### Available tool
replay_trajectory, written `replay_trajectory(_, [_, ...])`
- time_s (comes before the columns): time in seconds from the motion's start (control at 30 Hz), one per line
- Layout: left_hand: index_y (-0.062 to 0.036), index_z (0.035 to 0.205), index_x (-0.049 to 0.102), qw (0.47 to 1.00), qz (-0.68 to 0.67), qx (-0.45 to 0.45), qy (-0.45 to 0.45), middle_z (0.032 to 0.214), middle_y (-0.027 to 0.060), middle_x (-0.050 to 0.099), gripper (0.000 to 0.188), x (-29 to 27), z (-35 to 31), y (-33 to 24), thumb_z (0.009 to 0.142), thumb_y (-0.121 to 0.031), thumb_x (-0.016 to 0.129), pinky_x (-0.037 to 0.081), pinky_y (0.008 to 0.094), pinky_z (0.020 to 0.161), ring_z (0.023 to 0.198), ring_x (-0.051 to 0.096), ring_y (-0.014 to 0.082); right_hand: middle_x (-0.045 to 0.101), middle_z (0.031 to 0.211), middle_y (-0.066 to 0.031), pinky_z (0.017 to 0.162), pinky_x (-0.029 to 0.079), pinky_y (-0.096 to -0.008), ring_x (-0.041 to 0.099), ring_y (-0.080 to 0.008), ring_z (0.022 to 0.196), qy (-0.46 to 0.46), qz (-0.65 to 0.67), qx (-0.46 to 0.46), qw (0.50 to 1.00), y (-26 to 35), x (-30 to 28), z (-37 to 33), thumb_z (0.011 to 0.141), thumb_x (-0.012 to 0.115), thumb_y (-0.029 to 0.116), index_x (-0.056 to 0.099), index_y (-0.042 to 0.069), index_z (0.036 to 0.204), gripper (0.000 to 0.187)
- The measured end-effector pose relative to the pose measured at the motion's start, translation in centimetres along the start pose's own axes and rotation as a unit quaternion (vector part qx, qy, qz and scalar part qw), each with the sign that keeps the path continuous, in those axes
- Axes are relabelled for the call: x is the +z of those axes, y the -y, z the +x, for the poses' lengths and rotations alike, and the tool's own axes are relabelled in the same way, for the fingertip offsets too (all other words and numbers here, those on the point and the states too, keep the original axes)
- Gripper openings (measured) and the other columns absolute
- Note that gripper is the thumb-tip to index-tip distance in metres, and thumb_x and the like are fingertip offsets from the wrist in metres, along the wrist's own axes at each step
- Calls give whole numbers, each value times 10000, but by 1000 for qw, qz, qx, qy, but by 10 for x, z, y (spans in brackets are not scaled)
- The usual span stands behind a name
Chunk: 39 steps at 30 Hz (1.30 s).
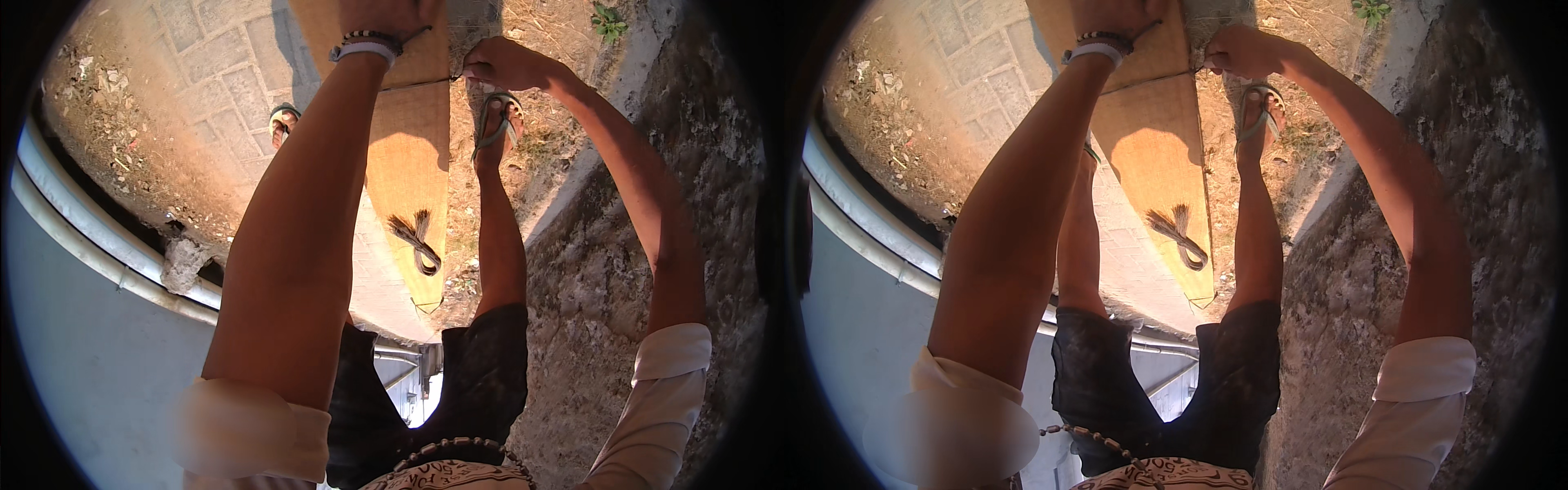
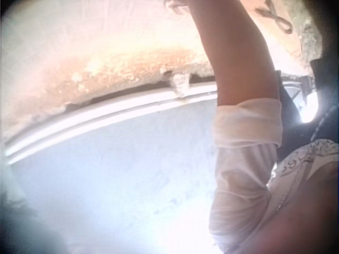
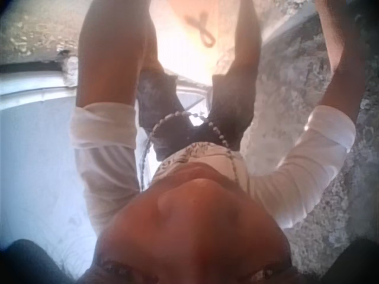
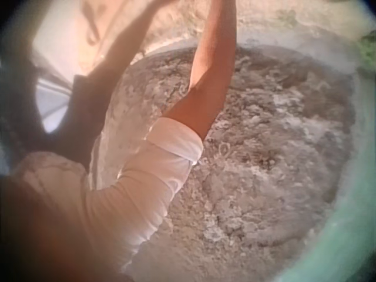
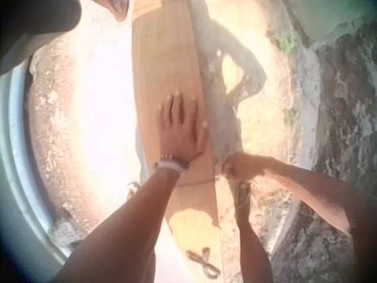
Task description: The person ties a bundle of long wooden planks together using thin wire, wrapping the wire around the planks and twisting the ends by hand.
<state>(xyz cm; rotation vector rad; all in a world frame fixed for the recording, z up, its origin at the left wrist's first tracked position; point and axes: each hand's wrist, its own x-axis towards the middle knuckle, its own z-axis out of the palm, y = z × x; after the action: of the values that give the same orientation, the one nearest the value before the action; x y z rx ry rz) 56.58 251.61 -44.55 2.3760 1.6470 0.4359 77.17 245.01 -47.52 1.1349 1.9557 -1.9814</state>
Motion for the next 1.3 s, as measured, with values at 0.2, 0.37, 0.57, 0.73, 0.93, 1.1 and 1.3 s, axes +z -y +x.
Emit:
replay_trajectory(0.2, [-44,1351,400,1000,3,-6,8,1414,272,292,578,-3,-1,4,875,-369,450,135,549,1080,1316,217,452,507,581,-3,467,436,-237,487,-82,501,-115,443,317,831,50,9,8,923,474,184,571,27,751,252])
replay_trajectory(0.37, [-46,1355,396,1000,-1,-7,7,1417,271,289,583,-3,0,4,876,-375,445,132,546,1082,1317,218,450,576,638,-102,498,487,-300,582,-158,535,-116,300,238,916,81,17,-11,916,486,162,596,-13,753,263])
replay_trajectory(0.57, [-47,1354,402,1000,1,-5,9,1420,265,291,581,-5,2,7,876,-375,440,133,541,1086,1319,223,443,593,685,-188,599,472,-403,602,-343,622,-189,-115,83,972,72,78,-27,927,465,187,599,-4,948,234])
replay_trajectory(0.73, [-47,1346,413,1000,2,-7,9,1415,267,298,572,-2,6,0,872,-366,448,139,543,1084,1318,229,440,590,696,-149,625,470,-393,601,-306,669,-128,-17,-19,991,19,53,-30,891,515,105,620,17,900,137])
replay_trajectory(0.93, [-42,1345,412,1000,-7,-2,7,1410,273,297,574,-1,1,2,869,-360,458,144,548,1081,1314,230,442,611,658,-112,594,472,-373,613,-247,620,116,-123,-44,985,4,0,30,859,570,161,647,27,756,186])
replay_trajectory(1.1, [-38,1350,402,1000,4,-1,13,1406,274,301,585,-1,1,6,867,-363,461,144,553,1079,1311,232,442,594,615,-109,495,527,-313,625,-190,594,274,-61,171,944,38,-33,54,862,558,186,620,-27,750,249])
replay_trajectory(1.3, [-37,1346,407,1000,10,-3,0,1401,271,308,582,-1,-1,8,869,-367,461,147,556,1076,1306,236,440,580,617,-126,481,556,-321,625,-188,523,-63,364,372,852,62,2,24,881,495,153,573,-46,754,249])
